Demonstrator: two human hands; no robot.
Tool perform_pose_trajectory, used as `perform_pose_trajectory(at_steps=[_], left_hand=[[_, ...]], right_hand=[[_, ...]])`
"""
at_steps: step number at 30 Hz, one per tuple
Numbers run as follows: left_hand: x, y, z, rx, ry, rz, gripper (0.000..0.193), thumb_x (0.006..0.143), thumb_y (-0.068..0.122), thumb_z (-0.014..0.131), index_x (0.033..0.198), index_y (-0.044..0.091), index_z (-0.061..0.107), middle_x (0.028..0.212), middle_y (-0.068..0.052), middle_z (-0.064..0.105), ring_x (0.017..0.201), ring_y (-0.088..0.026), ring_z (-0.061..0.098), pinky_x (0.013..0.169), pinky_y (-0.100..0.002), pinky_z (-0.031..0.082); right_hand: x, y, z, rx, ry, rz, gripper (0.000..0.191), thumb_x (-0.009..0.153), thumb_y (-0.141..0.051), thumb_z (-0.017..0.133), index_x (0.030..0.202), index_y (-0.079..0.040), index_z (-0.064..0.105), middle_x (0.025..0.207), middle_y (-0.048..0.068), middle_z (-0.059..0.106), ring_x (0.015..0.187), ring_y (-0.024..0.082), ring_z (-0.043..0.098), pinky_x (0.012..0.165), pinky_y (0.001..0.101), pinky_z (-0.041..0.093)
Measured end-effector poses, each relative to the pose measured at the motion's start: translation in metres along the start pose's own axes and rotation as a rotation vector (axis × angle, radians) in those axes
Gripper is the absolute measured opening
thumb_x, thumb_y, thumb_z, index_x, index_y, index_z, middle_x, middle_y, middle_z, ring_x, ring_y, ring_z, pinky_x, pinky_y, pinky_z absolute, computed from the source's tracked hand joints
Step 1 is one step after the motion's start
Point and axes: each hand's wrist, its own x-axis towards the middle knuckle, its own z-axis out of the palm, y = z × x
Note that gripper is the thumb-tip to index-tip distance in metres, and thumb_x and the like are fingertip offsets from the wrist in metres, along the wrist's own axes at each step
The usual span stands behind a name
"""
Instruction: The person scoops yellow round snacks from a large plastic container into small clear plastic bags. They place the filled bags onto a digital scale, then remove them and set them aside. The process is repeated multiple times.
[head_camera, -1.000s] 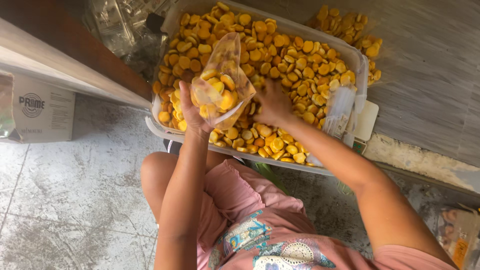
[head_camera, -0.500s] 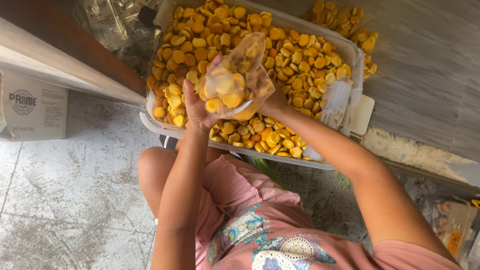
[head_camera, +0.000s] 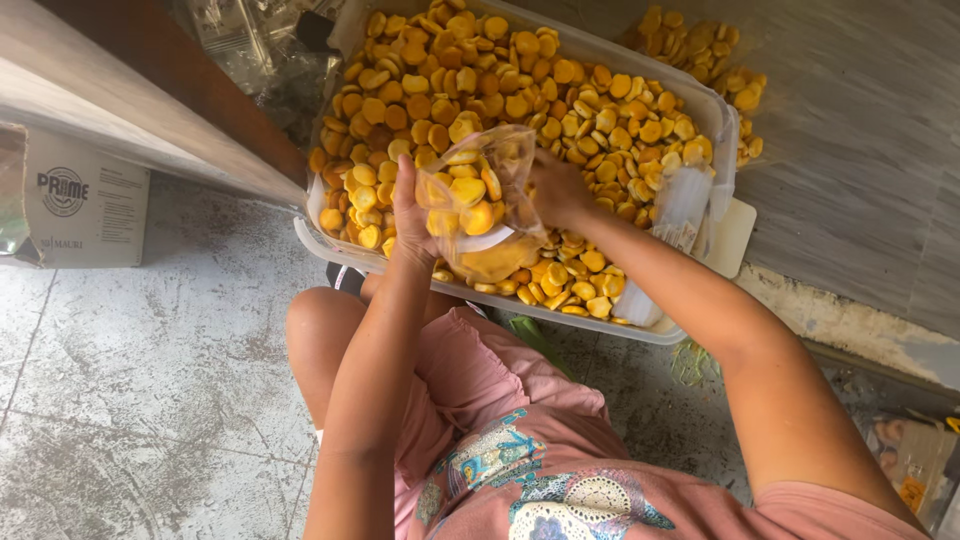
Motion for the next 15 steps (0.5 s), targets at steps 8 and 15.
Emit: perform_pose_trajectory(at_steps=[8,15], left_hand=[[0.015,0.0,-0.017,0.082,0.249,-0.002,0.086,0.096,0.072,0.047,0.147,0.002,0.052,0.143,-0.018,0.061,0.131,-0.035,0.06,0.117,-0.054,0.045],[0.02,-0.004,-0.022,0.127,0.329,0.015,0.086,0.096,0.072,0.046,0.148,0.003,0.051,0.146,-0.016,0.059,0.133,-0.035,0.059,0.117,-0.055,0.044]], right_hand=[[0.018,0.018,-0.109,0.897,-0.051,0.222,0.042,0.084,0.001,0.082,0.121,-0.012,0.067,0.119,0.01,0.067,0.11,0.027,0.067,0.09,0.0419,0.059],[0.014,-0.067,-0.215,1.235,-0.034,0.079,0.044,0.089,0.005,0.077,0.127,-0.013,0.064,0.119,0.009,0.068,0.101,0.021,0.071,0.079,0.0377,0.065]])
